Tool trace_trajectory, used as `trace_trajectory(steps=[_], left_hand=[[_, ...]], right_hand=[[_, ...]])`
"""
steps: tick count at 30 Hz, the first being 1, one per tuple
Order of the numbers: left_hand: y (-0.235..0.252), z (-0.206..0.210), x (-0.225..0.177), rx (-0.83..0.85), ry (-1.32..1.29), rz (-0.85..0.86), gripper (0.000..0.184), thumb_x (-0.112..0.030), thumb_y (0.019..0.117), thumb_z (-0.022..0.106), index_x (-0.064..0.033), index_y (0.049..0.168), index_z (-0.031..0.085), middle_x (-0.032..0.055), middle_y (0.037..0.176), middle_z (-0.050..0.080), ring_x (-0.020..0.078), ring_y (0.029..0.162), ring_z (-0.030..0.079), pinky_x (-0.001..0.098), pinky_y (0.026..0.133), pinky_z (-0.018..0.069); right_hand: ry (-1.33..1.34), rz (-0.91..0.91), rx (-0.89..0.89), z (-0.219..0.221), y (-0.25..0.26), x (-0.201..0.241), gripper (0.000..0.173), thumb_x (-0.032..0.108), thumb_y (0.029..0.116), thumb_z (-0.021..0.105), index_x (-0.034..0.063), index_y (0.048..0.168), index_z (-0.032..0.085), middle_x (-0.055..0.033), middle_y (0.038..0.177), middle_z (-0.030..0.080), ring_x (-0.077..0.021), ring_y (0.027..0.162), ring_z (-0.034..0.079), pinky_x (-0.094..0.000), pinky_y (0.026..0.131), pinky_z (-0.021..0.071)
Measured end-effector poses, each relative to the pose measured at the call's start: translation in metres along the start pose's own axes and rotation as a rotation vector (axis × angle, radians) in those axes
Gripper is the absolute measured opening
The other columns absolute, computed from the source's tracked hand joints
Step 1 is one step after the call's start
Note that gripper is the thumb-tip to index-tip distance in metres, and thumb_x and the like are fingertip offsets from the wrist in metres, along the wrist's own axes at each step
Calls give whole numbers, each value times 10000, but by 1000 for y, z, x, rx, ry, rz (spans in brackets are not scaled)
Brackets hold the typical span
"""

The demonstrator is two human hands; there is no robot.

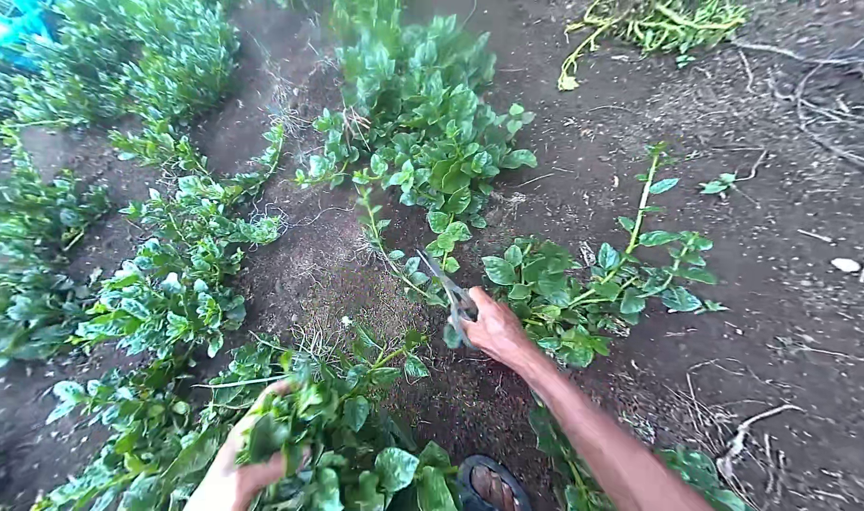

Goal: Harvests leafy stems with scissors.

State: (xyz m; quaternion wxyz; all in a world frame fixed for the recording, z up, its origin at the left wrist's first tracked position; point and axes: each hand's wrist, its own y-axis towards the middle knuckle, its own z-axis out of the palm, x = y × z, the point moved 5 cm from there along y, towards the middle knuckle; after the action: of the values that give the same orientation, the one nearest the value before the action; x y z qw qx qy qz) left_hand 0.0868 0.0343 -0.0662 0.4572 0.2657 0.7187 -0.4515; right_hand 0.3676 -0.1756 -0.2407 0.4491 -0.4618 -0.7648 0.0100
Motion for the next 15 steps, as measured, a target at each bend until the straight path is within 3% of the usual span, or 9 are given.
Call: trace_trajectory(steps=[2,4,7,8,9,10,11,13,15], left_hand=[[29,9,12,79,32,-90,909,-5,731,748,-149,1552,386,-18,1423,586,115,1181,640,317,951,584],[54,14,13,197,123,-110,1110,-45,710,772,-214,1636,182,-15,1602,389,100,1284,573,311,996,558],[71,22,-9,430,314,58,1272,-114,709,820,-187,1649,-34,28,1703,147,47,1403,439,257,1095,465],[69,25,-19,538,393,128,1281,-157,732,821,-189,1648,-74,35,1703,154,29,1412,420,249,1121,437],[65,29,-28,634,439,172,1275,-170,745,820,-209,1649,-79,27,1660,281,7,1354,478,242,1100,460],[60,33,-35,712,459,184,1271,-165,740,820,-242,1649,-64,9,1520,487,-5,1226,581,241,1030,521],[54,37,-40,801,469,166,1271,-154,749,808,-269,1643,-88,1,1427,570,1,1158,622,247,993,547],[45,44,-42,873,482,103,1295,-128,724,783,-301,1637,-118,17,1330,622,49,1114,644,284,953,565],[43,47,-39,832,496,65,1297,-126,710,769,-286,1636,-125,0,1311,643,64,1134,648,300,961,569]], right_hand=[[52,-94,17,-5,-9,-12,477,351,929,724,-1,1226,599,-221,1029,672,-388,980,663,-593,877,518],[53,-167,62,-6,-17,-19,407,294,914,713,13,1196,627,-208,1005,683,-375,961,676,-600,865,526],[-71,-225,122,-6,-27,-17,328,307,917,669,36,1098,628,-182,875,662,-372,861,670,-596,765,513],[-106,-226,146,-6,-29,-16,321,322,926,662,44,1083,629,-179,862,661,-373,854,670,-596,762,511],[-125,-221,165,-5,-31,-16,319,332,930,657,50,1079,632,-178,860,663,-375,858,670,-598,769,510],[-133,-214,178,-5,-31,-17,320,342,934,651,58,1082,635,-175,864,668,-373,868,674,-598,777,512],[-126,-209,183,-4,-30,-18,321,343,942,647,57,1085,635,-178,868,667,-376,874,672,-598,781,509],[-113,-215,170,-5,-28,-18,313,341,939,645,56,1069,631,-172,855,658,-372,861,666,-593,769,506],[-113,-246,154,-4,-28,-17,317,344,933,649,51,1053,631,-172,833,653,-372,840,664,-592,765,502]])
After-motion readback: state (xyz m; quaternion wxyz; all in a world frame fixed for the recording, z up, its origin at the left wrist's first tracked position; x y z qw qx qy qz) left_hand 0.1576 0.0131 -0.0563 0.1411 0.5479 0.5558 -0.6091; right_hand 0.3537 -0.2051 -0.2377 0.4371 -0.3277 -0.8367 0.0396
